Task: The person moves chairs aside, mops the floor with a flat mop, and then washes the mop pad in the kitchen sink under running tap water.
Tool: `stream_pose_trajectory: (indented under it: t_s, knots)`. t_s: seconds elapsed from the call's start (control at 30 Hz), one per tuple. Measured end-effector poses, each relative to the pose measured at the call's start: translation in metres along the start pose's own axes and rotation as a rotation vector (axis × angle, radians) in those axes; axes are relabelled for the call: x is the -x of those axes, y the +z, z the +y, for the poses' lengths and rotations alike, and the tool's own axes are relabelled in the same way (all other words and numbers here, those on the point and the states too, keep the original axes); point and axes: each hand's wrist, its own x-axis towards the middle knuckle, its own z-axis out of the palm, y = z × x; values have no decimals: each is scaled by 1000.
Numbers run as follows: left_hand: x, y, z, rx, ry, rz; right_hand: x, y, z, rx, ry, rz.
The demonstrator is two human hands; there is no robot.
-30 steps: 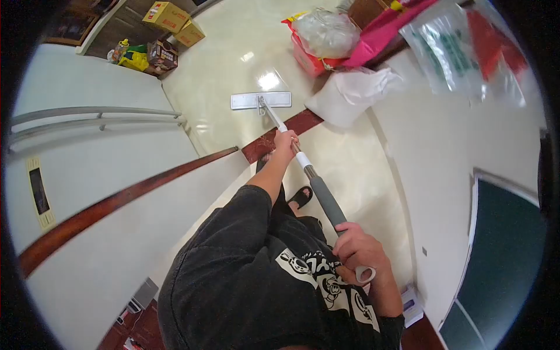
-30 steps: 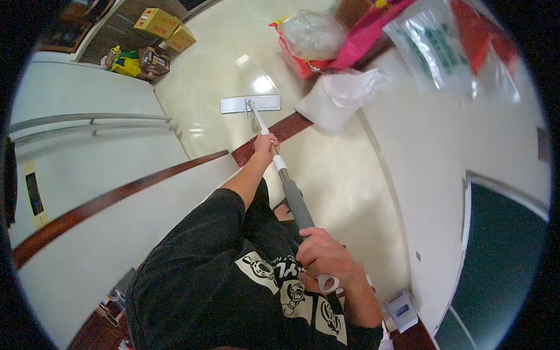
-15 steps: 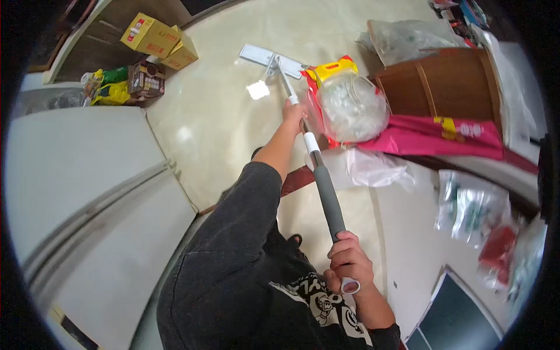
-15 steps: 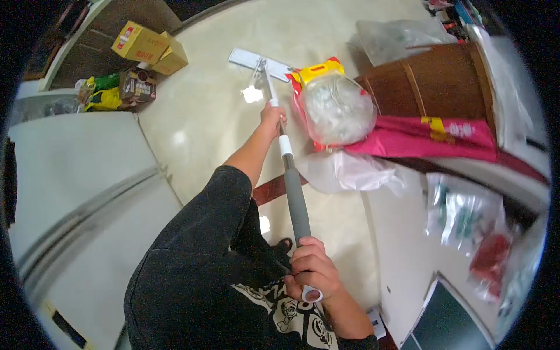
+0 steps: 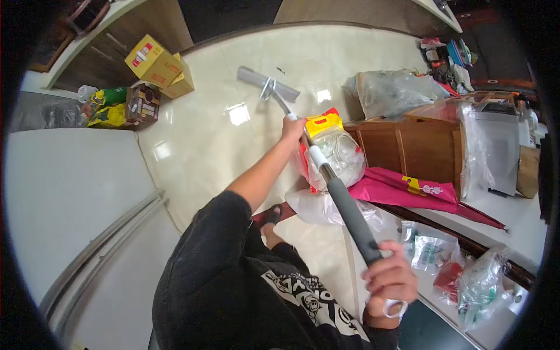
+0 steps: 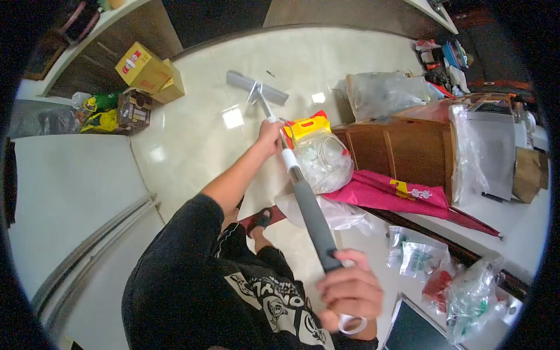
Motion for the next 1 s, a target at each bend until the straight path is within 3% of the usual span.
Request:
stream_pose_trajectory:
  t_s: [0.03, 0.1, 0.23, 0.3, 0.33, 0.37, 0.43, 0.5, 0.53, 0.63, 0.77, 0.87, 1.0]
  knots:
    - [41, -5, 20, 2, -29, -8, 1, -11, -12, -4, -12, 1]
    - [108, -20, 51, 9, -39, 2, -4, -36, -26, -59, -298, 62]
    - [168, -67, 58, 50, -86, 141, -37, -63, -33, -338, -434, -30]
    - [177, -98, 57, 67, -105, 199, -64, -64, -17, -698, -396, -339]
    - [178, -114, 58, 104, -155, 226, -87, -58, -2, -988, -334, -568]
    - [178, -131, 58, 142, -206, 254, -97, -39, 9, -1178, -280, -577]
    - [156, -179, 41, 178, -211, 263, -126, -12, 15, -1110, -45, -636]
    - [127, -210, 32, 270, -140, 430, -151, 15, 41, -980, -53, -721]
    - [114, -204, 39, 445, -157, 628, -165, 28, 63, -968, -64, -791]
    - [42, -209, 31, 593, -139, 812, -193, 43, 125, -1041, -93, -846]
    - [-38, -152, 32, 406, -160, 603, -238, -14, 174, -865, 75, -535]
    - [-101, -57, 52, 257, -256, 621, -268, -54, 181, -773, 89, -259]
    - [-162, 60, 98, 40, -266, 554, -299, -84, 181, -642, 42, -130]
